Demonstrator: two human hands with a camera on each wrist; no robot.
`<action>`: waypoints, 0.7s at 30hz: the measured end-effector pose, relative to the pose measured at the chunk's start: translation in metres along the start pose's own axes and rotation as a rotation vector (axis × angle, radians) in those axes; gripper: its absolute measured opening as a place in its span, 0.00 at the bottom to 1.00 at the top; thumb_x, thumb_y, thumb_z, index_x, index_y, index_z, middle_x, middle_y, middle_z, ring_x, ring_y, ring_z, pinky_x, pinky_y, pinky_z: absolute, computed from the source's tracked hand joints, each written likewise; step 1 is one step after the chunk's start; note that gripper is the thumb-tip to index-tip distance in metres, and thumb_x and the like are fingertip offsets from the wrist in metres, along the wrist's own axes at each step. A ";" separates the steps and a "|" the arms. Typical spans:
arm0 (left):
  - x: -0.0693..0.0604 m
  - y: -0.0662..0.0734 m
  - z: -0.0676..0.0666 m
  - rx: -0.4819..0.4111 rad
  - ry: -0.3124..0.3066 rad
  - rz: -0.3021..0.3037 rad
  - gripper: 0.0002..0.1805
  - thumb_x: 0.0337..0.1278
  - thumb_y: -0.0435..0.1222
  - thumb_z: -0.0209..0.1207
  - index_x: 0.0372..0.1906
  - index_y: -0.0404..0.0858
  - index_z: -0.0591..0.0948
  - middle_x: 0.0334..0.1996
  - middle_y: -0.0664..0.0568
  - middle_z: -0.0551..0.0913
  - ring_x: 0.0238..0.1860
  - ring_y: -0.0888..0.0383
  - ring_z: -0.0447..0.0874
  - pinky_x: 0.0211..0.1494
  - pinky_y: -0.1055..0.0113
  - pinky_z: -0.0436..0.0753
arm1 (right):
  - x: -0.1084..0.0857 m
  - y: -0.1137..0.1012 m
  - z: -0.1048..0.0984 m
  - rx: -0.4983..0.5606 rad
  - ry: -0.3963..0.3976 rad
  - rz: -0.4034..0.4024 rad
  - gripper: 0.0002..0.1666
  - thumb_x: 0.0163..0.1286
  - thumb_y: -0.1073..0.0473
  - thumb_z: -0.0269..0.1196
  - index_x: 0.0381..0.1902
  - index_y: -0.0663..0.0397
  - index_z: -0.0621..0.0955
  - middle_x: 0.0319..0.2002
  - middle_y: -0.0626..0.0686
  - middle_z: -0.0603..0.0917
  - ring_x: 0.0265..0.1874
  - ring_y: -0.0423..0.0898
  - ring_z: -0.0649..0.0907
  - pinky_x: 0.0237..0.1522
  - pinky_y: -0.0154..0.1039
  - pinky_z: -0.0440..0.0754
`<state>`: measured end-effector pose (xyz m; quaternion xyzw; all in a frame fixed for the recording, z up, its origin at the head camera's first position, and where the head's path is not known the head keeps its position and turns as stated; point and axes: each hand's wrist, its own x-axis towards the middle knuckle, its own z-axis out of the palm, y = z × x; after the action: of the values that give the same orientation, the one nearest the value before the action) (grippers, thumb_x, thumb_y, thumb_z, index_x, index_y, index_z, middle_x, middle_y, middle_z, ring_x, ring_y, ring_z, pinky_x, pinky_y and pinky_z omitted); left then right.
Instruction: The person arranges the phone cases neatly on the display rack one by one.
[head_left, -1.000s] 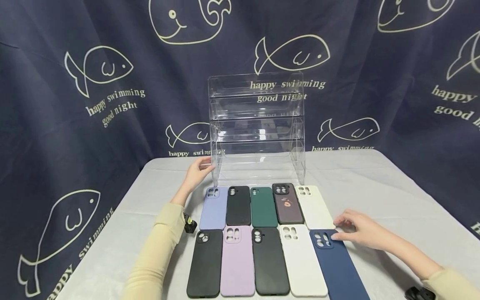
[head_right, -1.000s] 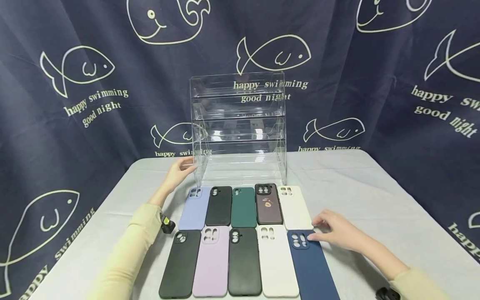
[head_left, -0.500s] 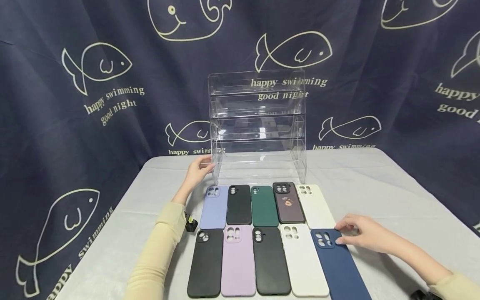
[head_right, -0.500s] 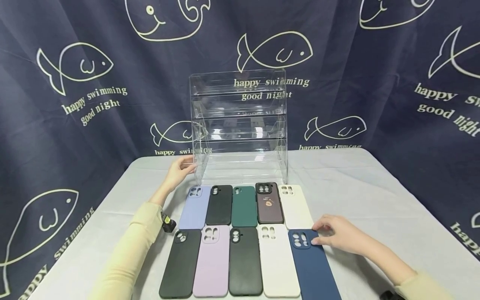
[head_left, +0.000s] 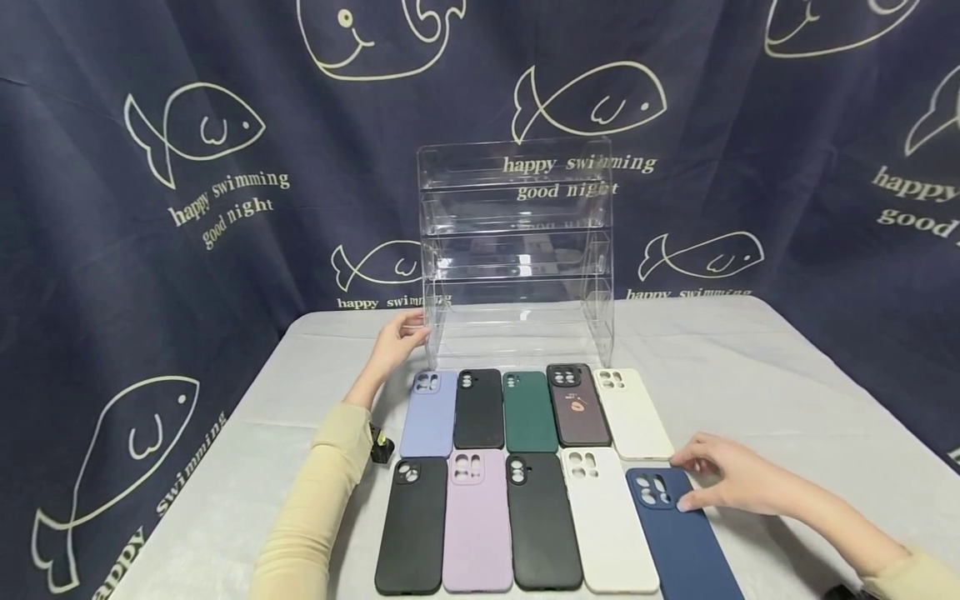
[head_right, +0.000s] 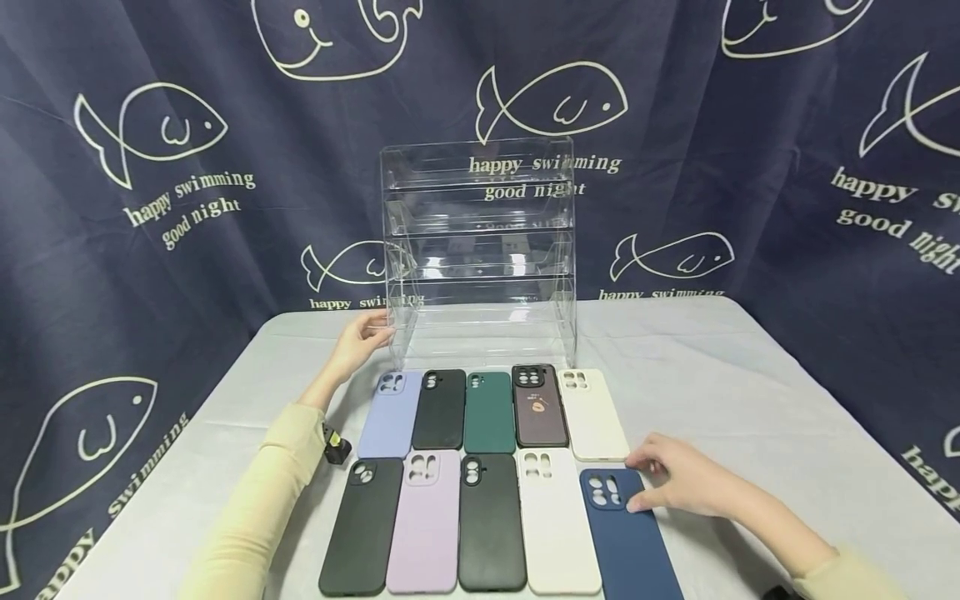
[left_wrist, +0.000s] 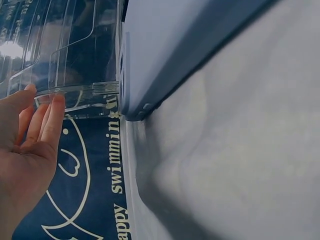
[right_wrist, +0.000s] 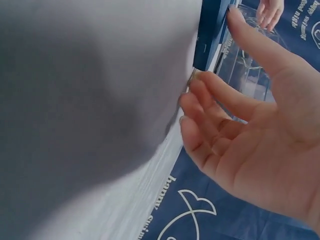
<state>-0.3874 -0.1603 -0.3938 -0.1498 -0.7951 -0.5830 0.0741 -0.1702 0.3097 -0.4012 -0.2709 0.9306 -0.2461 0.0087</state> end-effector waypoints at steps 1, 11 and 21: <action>0.000 0.000 0.000 -0.002 0.001 0.000 0.25 0.60 0.29 0.57 0.62 0.28 0.68 0.53 0.30 0.75 0.51 0.39 0.79 0.49 0.68 0.85 | -0.001 -0.001 0.000 0.005 -0.008 -0.003 0.31 0.46 0.45 0.73 0.43 0.60 0.81 0.33 0.40 0.72 0.29 0.30 0.69 0.25 0.28 0.70; 0.001 -0.001 0.000 0.017 0.010 0.013 0.25 0.60 0.29 0.57 0.61 0.27 0.68 0.52 0.30 0.75 0.50 0.39 0.78 0.49 0.67 0.85 | -0.003 -0.006 -0.003 0.077 -0.118 0.087 0.37 0.40 0.42 0.74 0.43 0.59 0.76 0.37 0.48 0.72 0.31 0.31 0.69 0.28 0.29 0.75; -0.001 0.000 0.001 0.020 0.002 0.024 0.25 0.60 0.28 0.56 0.62 0.26 0.67 0.52 0.29 0.75 0.49 0.39 0.78 0.49 0.67 0.85 | 0.001 0.000 -0.019 0.483 -0.165 0.045 0.18 0.63 0.66 0.62 0.46 0.70 0.69 0.32 0.51 0.74 0.23 0.37 0.80 0.22 0.38 0.84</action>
<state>-0.3868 -0.1598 -0.3946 -0.1579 -0.7989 -0.5743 0.0835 -0.1742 0.3176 -0.3848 -0.2594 0.8467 -0.4382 0.1544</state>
